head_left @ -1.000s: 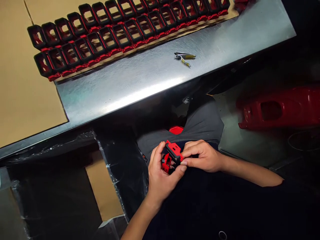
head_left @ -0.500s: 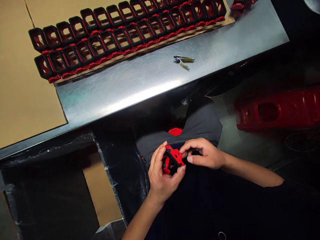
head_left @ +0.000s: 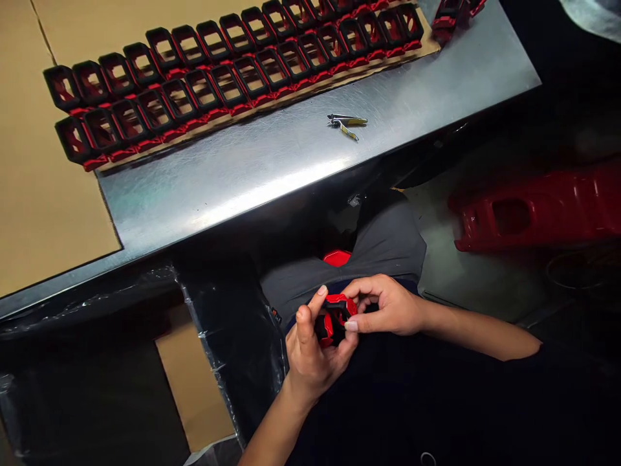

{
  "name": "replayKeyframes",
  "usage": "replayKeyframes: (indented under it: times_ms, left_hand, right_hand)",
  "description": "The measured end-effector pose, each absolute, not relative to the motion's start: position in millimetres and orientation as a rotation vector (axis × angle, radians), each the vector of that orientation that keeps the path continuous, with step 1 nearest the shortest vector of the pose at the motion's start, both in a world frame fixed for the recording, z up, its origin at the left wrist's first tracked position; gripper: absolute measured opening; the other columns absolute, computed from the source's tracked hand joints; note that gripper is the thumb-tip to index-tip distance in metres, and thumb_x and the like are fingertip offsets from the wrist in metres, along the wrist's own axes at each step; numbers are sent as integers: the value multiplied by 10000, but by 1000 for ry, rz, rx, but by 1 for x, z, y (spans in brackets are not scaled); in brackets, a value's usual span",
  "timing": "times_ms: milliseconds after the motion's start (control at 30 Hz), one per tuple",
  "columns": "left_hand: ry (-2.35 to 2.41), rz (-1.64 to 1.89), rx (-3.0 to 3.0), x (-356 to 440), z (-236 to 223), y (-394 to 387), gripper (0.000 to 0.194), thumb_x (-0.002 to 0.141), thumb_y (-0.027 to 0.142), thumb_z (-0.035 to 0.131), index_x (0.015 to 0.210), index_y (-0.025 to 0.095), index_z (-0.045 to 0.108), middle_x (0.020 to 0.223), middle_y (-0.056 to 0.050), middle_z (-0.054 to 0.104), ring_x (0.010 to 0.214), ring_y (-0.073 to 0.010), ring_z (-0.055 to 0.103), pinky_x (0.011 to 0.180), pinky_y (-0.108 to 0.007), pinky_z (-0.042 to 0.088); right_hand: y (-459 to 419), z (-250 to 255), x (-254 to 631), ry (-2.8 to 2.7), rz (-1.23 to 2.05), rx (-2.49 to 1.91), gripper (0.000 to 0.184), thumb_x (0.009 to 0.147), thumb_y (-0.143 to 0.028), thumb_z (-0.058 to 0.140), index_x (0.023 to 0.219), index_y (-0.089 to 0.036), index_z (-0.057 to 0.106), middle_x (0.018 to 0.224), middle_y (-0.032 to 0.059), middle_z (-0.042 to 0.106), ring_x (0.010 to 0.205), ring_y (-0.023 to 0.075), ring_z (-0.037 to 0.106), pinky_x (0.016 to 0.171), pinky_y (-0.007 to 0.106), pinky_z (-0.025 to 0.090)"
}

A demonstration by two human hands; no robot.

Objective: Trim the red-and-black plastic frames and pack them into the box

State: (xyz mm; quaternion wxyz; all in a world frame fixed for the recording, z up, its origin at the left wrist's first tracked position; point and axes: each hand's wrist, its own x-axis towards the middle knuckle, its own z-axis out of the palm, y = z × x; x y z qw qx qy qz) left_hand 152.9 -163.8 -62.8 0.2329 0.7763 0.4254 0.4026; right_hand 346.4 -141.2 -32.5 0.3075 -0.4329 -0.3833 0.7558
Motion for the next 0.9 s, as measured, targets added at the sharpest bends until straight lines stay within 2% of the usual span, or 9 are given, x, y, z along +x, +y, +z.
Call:
replayKeyframes:
  times_ms: [133,267,400,533,600,700,800,900]
  left_hand:
    - [1128,1157,2143,152,-62,-165,1220,718,198,859,1619,172,37,1338,-237,654,1095,-285,739,818,-372,647]
    - [1089,1160,1964,152,-61,-167,1194,738,328,872,1622,222,76,1345,-207,653,1120,-294,729,866,-408,646]
    - [1114,1164,1904,153,-59,-165,1190,745,424,862,1623,229,82,1310,-195,674,1133,-292,724,885,-405,641]
    - [1090,1094,2081,150,-58,-158,1165,801,362,828,1620,183,19,1271,-204,696,1131,-268,727,866,-376,640]
    - [1073,1059,2168,147,-57,-155,1143,834,314,800,1614,140,-17,1248,-217,704,1111,-254,735,859,-362,637]
    - [1091,1015,2224,145,-56,-153,1127,861,330,771,1608,103,-41,1222,-231,706,1092,-256,739,840,-358,638]
    - [1174,900,2272,145,-55,-153,1062,860,392,758,1609,86,70,1179,-233,714,1066,-296,742,813,-387,648]
    - [1251,656,2254,146,-55,-152,866,831,387,768,1532,132,330,1188,-199,711,1032,-306,745,799,-394,655]
  right_hand:
    - [-141,-44,349,-695,2205,-926,343,772,-293,818,1056,-132,712,833,5,685,702,94,648,656,198,528]
    - [-143,-58,348,-431,2386,-792,364,777,-355,812,1017,-98,719,841,38,695,697,108,662,654,204,547]
    - [-146,-65,346,-281,2459,-755,387,792,-360,798,1069,-105,706,885,59,712,721,119,677,634,194,553]
    - [-143,-65,348,-404,2410,-754,416,829,-376,785,1148,-125,693,890,51,698,727,114,670,581,165,534]
    - [-140,-64,350,-528,2361,-784,402,841,-381,783,1140,-124,702,884,47,687,732,110,657,580,162,535]
    - [-137,-62,353,-630,2314,-839,393,850,-403,776,1112,-119,706,894,49,679,731,109,646,595,179,544]
    - [-136,-61,352,-643,2288,-938,427,805,-428,814,1075,-126,680,865,27,658,684,101,627,575,194,526]
    - [-135,-58,346,-760,2261,-1099,404,755,-414,848,966,-135,646,734,-30,604,605,77,566,567,197,483]
